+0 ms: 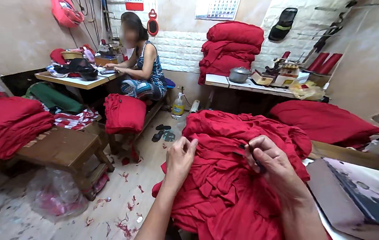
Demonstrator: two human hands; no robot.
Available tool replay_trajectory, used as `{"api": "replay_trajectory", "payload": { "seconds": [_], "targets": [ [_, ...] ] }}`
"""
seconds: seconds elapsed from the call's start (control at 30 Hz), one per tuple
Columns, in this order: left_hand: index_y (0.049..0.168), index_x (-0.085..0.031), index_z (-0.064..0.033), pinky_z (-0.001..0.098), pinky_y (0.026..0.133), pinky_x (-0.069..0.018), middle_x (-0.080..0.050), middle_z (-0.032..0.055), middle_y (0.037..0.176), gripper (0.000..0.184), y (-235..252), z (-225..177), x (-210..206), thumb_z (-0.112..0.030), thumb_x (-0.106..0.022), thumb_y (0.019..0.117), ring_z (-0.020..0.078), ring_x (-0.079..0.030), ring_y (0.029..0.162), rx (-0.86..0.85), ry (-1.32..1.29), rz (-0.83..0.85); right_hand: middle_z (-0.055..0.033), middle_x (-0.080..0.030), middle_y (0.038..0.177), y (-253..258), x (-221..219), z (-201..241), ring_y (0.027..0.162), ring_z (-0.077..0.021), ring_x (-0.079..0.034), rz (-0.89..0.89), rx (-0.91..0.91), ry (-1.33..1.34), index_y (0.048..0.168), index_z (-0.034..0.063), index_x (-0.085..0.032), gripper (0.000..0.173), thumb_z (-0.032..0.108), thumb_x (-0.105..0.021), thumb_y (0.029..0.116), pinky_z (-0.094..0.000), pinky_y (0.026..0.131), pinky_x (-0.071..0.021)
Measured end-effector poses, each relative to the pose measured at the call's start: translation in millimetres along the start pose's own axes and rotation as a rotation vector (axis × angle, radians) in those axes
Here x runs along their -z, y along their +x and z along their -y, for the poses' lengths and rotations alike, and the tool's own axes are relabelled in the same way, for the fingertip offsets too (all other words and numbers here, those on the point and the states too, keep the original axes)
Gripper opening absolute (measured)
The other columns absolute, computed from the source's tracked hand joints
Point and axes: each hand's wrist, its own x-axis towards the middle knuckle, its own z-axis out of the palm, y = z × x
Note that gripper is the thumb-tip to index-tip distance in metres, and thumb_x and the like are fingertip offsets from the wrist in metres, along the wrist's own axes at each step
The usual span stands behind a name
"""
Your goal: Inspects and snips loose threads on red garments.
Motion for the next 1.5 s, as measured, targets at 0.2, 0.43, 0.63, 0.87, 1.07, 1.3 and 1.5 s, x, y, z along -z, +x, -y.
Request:
{"api": "replay_trajectory", "payload": {
  "seconds": [0.2,0.43,0.63,0.87,1.07,1.3,1.5],
  "targets": [
    [0.104,-0.072,0.0027,0.0546,0.099,-0.0407,-0.07,0.0179,0.107,0.029,-11,0,-6,-0.022,-0.058,0.1004,0.0331,-0.063,0.109,0.013,0.153,0.318,0.0098,-0.059,0.08,14,-30,-20,0.065,0.0021,-0.055,0.051,-0.075,-0.207,0.112,0.0078,-0.056,0.014,0.017,-0.047,0.1058,-0.015,0.06,-0.0472],
    [0.097,-0.072,0.0028,0.0213,0.081,-0.0533,-0.07,0.0032,0.092,0.013,-18,32,4,-0.008,-0.064,0.0966,0.0022,-0.064,0.085,0.04,-0.48,0.162,0.0095,-0.057,0.076,17,-30,-32,0.061,0.0023,-0.052,0.022,-0.092,-0.264,0.109,0.0068,-0.056,0.012,0.016,-0.049,0.1055,-0.0145,0.055,-0.044],
    [0.098,-0.07,0.0013,0.0226,0.078,-0.0542,-0.069,-0.0003,0.086,0.012,-22,38,8,-0.007,-0.061,0.098,0.0023,-0.064,0.081,0.035,-0.622,0.131,0.0042,-0.064,0.085,18,-38,-23,0.067,0.001,-0.057,0.048,-0.027,-0.503,0.111,0.0037,-0.06,0.019,0.02,-0.053,0.1051,-0.0162,0.059,-0.0483],
    [0.086,-0.075,-0.0194,0.0217,0.083,-0.0528,-0.069,-0.0096,0.084,0.019,-23,50,29,-0.029,-0.064,0.099,0.0011,-0.065,0.085,-0.107,-1.223,0.196,0.0045,-0.064,0.087,10,-27,-6,0.071,0.0035,-0.058,-0.104,0.035,-0.564,0.113,0.0029,-0.06,0.022,0.023,-0.056,0.1031,-0.0141,0.063,-0.0491],
    [0.119,-0.068,0.0,0.0266,0.086,-0.0537,-0.069,0.0057,0.111,0.025,5,38,35,-0.01,-0.06,0.0973,0.0093,-0.065,0.097,-0.262,-0.493,0.281,-0.0195,-0.067,0.107,-33,2,10,0.092,-0.0356,-0.066,-0.231,-0.19,-0.995,0.122,-0.0005,-0.061,0.056,0.033,-0.079,0.0806,-0.0586,0.073,-0.0526],
    [0.106,-0.074,-0.0001,0.0556,0.102,-0.0423,-0.073,0.015,0.112,0.025,47,21,-9,-0.017,-0.056,0.1022,0.034,-0.064,0.114,-0.362,0.143,0.252,-0.0138,-0.067,0.093,-51,29,2,0.083,-0.0257,-0.066,-0.35,-0.125,-1.058,0.103,0.0005,-0.068,0.02,0.016,-0.058,0.0972,-0.0482,0.073,-0.0533],
    [0.112,-0.066,0.0007,0.0477,0.082,-0.0547,-0.069,0.0152,0.096,0.025,83,19,-39,-0.018,-0.049,0.1067,0.0268,-0.069,0.09,-0.239,0.012,0.126,-0.0114,-0.064,0.085,-17,31,19,0.07,-0.0202,-0.061,-0.492,-0.183,-0.971,0.114,-0.0025,-0.058,0.031,0.026,-0.053,0.1045,-0.0424,0.064,-0.0505]
  ]
}}
